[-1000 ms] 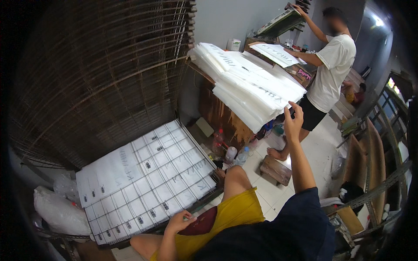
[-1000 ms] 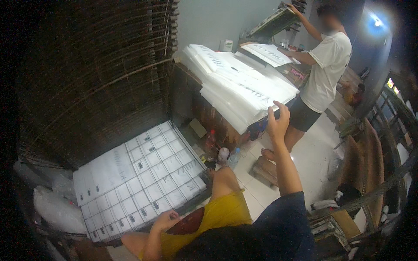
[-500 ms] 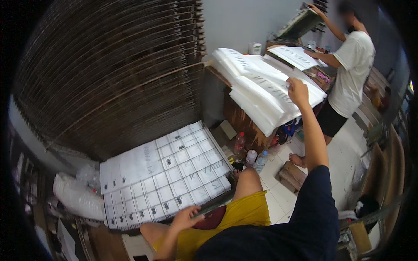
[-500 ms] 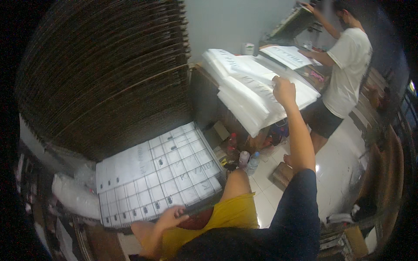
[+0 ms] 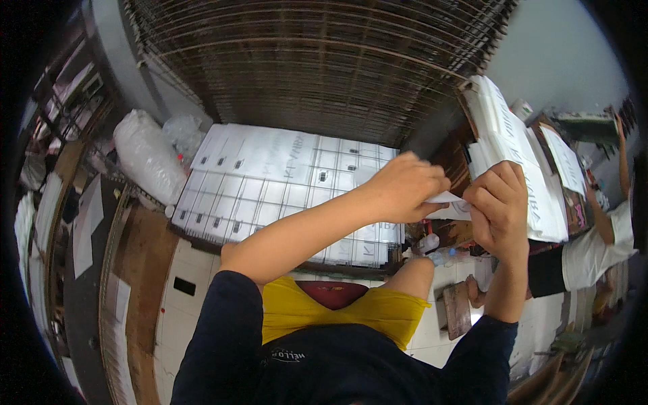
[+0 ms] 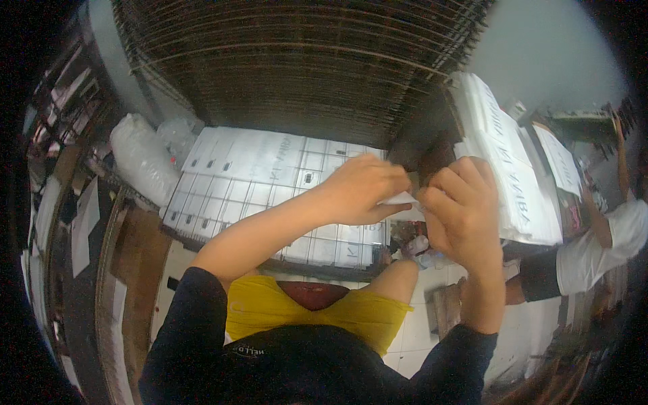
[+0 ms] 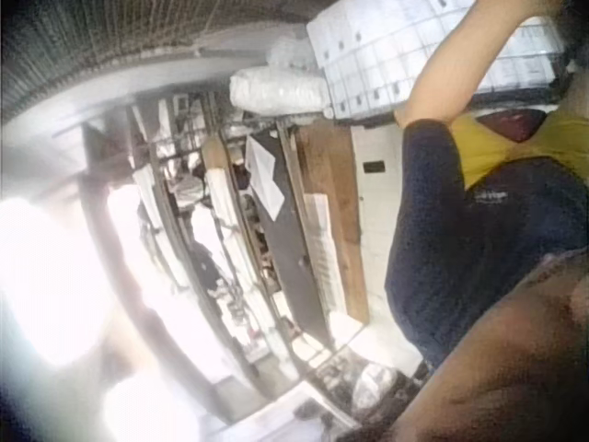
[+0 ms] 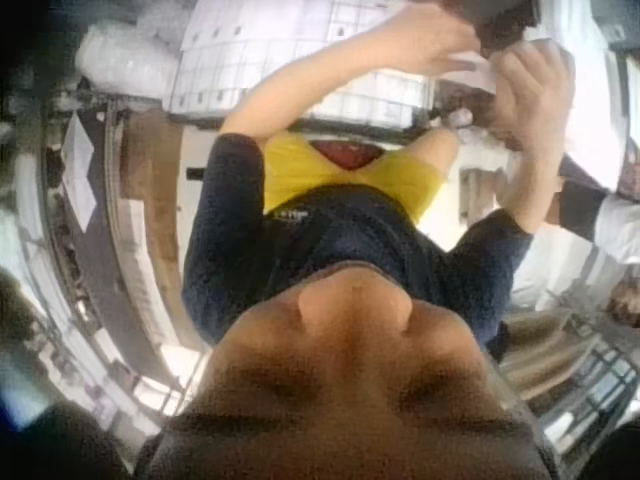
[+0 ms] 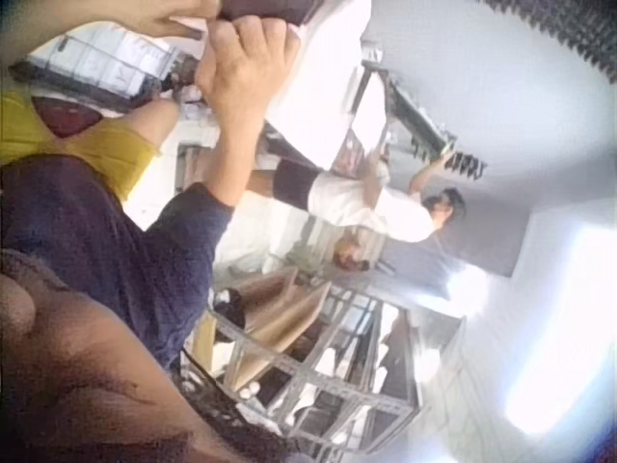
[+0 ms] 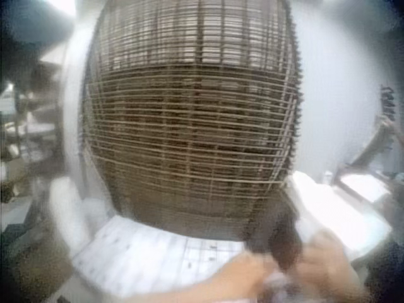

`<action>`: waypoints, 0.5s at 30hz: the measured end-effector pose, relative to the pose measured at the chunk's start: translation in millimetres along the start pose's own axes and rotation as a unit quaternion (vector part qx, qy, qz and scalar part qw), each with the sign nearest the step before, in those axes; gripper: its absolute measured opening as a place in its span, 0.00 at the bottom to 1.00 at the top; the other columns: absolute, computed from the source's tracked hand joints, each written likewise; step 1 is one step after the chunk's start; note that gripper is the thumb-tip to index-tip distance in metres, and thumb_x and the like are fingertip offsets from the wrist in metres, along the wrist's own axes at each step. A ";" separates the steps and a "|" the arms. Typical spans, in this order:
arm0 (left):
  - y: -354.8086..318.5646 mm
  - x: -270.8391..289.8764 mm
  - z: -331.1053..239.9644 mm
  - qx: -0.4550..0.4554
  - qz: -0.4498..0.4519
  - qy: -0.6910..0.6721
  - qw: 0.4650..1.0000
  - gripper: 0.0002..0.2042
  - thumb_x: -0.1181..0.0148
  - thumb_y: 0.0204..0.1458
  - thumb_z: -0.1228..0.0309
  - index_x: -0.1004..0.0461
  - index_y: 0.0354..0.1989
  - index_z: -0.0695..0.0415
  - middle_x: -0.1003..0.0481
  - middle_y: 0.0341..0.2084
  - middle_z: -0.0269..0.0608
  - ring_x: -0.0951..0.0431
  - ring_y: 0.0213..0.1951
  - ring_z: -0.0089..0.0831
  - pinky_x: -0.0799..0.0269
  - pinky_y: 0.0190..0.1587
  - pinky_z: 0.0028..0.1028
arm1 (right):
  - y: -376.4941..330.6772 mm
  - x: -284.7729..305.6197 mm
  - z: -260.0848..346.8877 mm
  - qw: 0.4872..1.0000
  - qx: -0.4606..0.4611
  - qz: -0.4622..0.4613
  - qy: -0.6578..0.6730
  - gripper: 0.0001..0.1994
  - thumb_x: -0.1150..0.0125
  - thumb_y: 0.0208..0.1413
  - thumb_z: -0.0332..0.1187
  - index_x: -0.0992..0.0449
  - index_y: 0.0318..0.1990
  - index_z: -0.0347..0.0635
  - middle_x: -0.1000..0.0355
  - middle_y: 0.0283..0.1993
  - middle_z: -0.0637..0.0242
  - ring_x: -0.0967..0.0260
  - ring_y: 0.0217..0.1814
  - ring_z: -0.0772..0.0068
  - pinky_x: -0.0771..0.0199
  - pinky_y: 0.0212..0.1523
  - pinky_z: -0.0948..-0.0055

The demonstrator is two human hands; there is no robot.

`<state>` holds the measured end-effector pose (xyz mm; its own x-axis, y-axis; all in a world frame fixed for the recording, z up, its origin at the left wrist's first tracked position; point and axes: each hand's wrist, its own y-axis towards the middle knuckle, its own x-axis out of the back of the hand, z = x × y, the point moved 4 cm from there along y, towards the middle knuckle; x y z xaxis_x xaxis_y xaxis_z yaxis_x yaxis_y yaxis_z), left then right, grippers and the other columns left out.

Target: The person sits on a table and repeatedly picks up white foam sheets from a stack, then places them onto a separate pile. Another person is visible in the background performing a similar task.

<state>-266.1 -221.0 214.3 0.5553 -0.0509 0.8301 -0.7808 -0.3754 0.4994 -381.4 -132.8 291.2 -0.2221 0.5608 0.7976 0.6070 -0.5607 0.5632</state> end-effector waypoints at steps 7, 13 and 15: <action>-72.6 -51.1 99.0 0.242 -0.057 -0.256 0.934 0.19 0.50 0.58 0.55 0.23 0.33 0.60 0.24 0.22 0.53 0.22 0.31 0.51 0.29 0.35 0.42 | -57.7 -143.4 8.3 0.880 -0.352 -0.264 0.182 0.17 0.36 0.48 0.28 0.30 0.47 0.42 0.31 0.47 0.60 0.37 0.54 0.61 0.38 0.53 0.64; -140.5 -77.4 145.8 0.403 -0.154 -0.370 0.823 0.23 0.52 0.61 0.54 0.25 0.38 0.67 0.24 0.26 0.43 0.27 0.30 0.25 0.31 0.34 0.27 | -82.1 -280.2 55.9 0.453 -0.524 -0.062 0.719 0.22 0.46 0.52 0.22 0.41 0.55 0.48 0.32 0.45 0.66 0.33 0.46 0.73 0.36 0.47 0.74; -161.3 -82.3 148.5 0.431 -0.224 -0.403 0.775 0.23 0.52 0.61 0.54 0.25 0.32 0.67 0.25 0.22 0.44 0.26 0.28 0.27 0.32 0.32 0.30 | -73.2 -290.2 63.0 0.386 -0.482 -0.051 0.785 0.24 0.48 0.51 0.19 0.42 0.55 0.48 0.32 0.45 0.65 0.33 0.45 0.73 0.34 0.46 0.75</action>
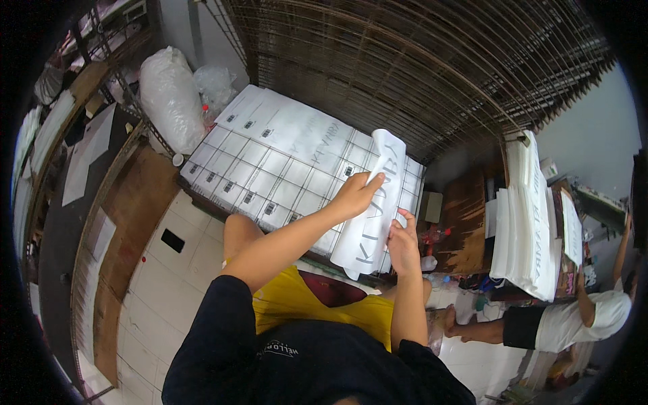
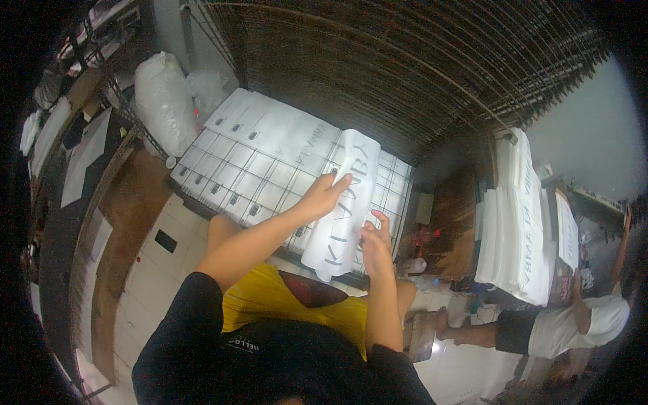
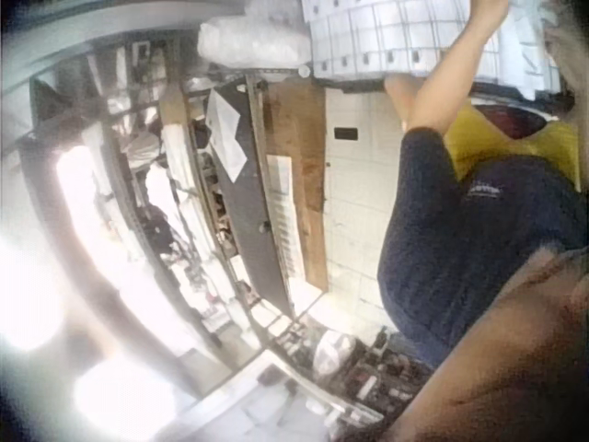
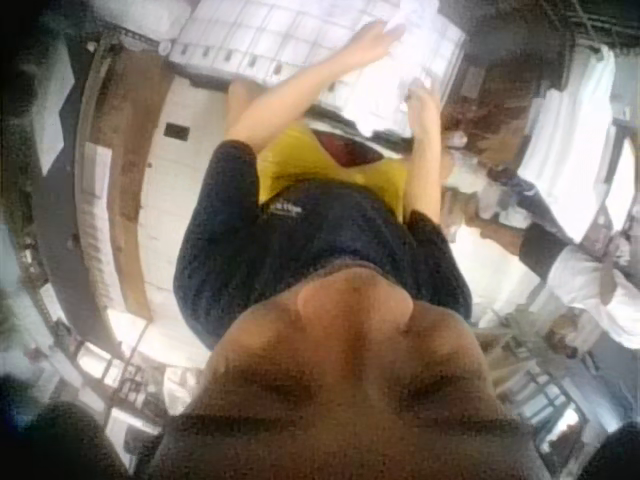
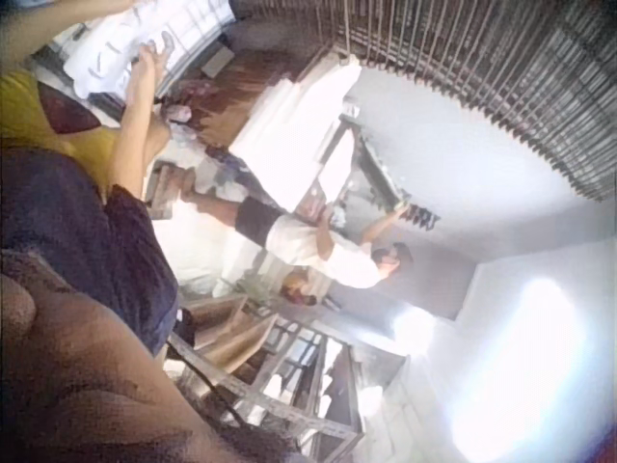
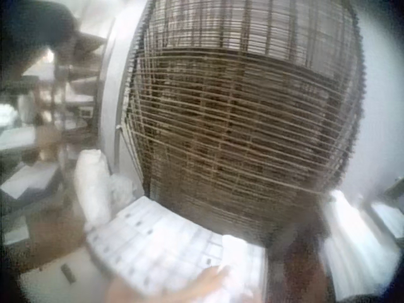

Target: The person sits on a table and repeatedly picks up white foam sheets from a stack, then places them onto a separate pile. Another person is visible in the background performing a similar task.

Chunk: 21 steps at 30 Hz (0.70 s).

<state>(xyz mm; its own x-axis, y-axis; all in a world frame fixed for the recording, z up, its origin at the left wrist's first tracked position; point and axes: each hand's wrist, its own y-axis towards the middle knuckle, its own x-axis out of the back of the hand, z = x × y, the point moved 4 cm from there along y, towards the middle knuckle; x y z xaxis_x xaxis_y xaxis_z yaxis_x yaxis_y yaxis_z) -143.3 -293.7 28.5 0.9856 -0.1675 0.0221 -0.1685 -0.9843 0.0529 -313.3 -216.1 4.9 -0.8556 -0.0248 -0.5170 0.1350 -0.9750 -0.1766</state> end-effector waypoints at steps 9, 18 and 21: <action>-117.5 55.8 81.0 -0.369 -0.275 0.209 0.863 0.18 0.31 0.42 0.60 0.33 0.29 0.58 0.38 0.19 0.37 0.37 0.20 0.37 0.38 0.28 0.34 | 42.4 -146.0 79.0 0.836 0.168 0.240 -0.463 0.16 0.46 0.47 0.14 0.24 0.45 0.36 0.27 0.45 0.61 0.28 0.43 0.74 0.31 0.44 0.83; -128.1 -30.8 158.5 -0.227 0.283 0.239 0.901 0.26 0.41 0.45 0.42 0.29 0.23 0.57 0.29 0.19 0.46 0.25 0.26 0.49 0.31 0.28 0.43 | 156.2 -205.8 93.1 0.775 0.092 0.324 -0.534 0.30 0.59 0.39 0.13 0.27 0.55 0.33 0.26 0.50 0.60 0.28 0.37 0.79 0.30 0.39 0.84; -108.1 -19.9 188.7 -0.059 0.388 0.297 0.870 0.32 0.46 0.45 0.35 0.27 0.26 0.60 0.25 0.25 0.52 0.24 0.30 0.54 0.30 0.32 0.47 | 203.2 -152.4 90.9 0.872 0.096 0.154 -0.455 0.31 0.58 0.38 0.12 0.29 0.57 0.33 0.28 0.53 0.59 0.28 0.41 0.78 0.31 0.40 0.84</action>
<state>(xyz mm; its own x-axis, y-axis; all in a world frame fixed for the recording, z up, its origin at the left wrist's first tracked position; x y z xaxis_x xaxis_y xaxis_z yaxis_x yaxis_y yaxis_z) -142.3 -194.5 -166.0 0.3989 -0.6865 0.6079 -0.8160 -0.5682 -0.1062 -200.9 -430.5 124.0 -0.8481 -0.3713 0.3778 0.4163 -0.9083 0.0418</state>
